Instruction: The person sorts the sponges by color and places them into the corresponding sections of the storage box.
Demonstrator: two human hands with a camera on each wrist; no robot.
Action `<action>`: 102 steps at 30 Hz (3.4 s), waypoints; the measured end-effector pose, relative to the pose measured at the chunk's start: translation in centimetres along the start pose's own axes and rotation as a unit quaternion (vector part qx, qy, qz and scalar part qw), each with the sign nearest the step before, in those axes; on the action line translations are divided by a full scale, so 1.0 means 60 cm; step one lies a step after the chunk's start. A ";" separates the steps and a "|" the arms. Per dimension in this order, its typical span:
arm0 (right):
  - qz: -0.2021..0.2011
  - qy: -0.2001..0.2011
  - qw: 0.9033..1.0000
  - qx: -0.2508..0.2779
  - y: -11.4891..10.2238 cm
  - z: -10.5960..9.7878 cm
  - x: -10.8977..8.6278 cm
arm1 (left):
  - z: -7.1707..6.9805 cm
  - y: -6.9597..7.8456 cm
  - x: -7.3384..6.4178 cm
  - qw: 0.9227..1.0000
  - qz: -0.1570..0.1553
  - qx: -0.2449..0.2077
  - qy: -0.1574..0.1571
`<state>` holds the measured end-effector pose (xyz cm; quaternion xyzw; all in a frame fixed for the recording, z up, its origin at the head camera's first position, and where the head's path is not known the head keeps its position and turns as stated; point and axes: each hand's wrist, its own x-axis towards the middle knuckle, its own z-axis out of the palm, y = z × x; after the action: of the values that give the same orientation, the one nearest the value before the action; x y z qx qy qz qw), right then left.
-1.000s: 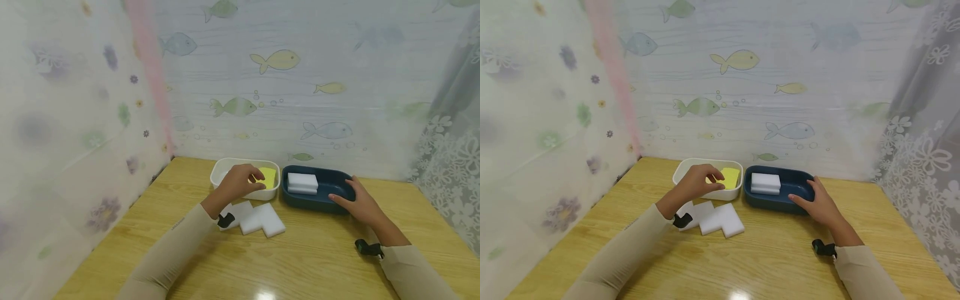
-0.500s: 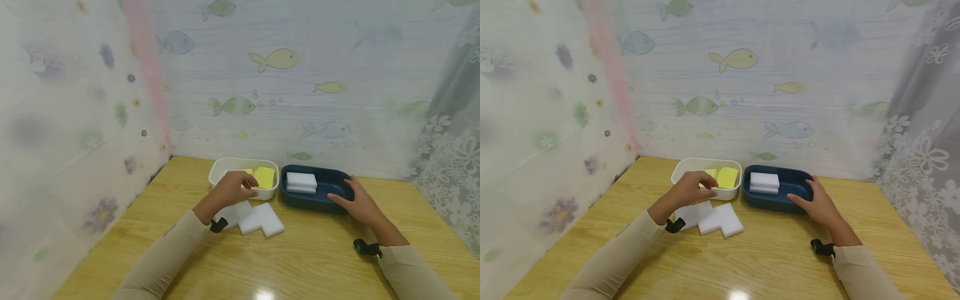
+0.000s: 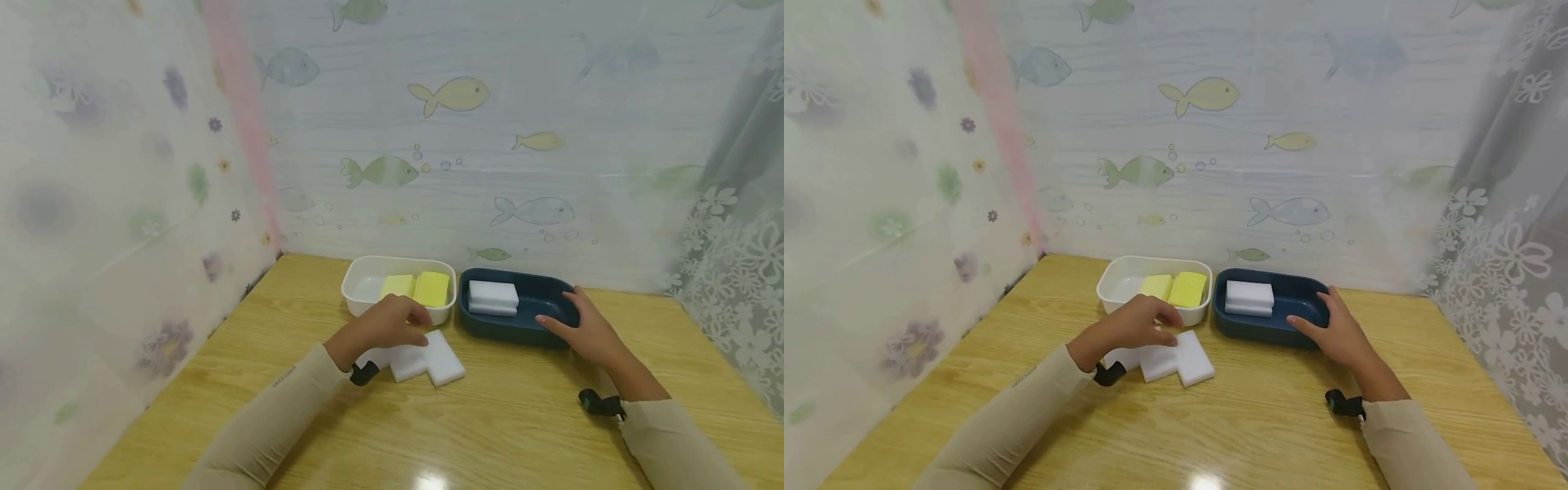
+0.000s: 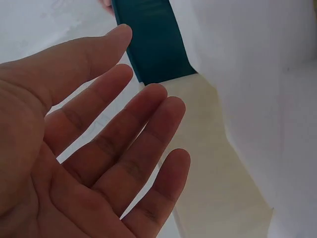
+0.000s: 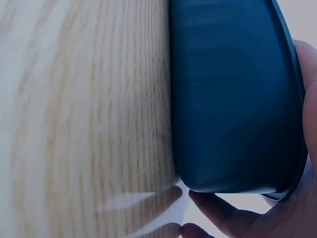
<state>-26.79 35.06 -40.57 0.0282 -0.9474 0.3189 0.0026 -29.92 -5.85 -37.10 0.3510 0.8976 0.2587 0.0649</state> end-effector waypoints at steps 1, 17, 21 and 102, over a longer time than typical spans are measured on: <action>0.000 -0.001 1.000 0.000 0.000 0.000 -0.001 | 0.002 0.000 0.000 1.000 0.001 0.004 -0.003; -0.004 0.002 1.000 0.006 -0.008 -0.001 0.005 | 0.007 0.000 0.003 0.998 -0.012 0.032 -0.047; -0.007 0.000 1.000 0.003 -0.011 -0.003 0.006 | 0.008 0.001 0.001 0.998 -0.007 0.033 -0.052; -0.009 0.010 1.000 -0.008 0.002 0.002 0.002 | 0.000 0.072 0.059 0.992 0.052 0.107 0.037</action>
<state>-26.92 35.06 -40.76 0.0337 -0.9494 0.3118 0.0152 -29.98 -0.80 -34.67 0.3926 0.9023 0.1769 -0.0201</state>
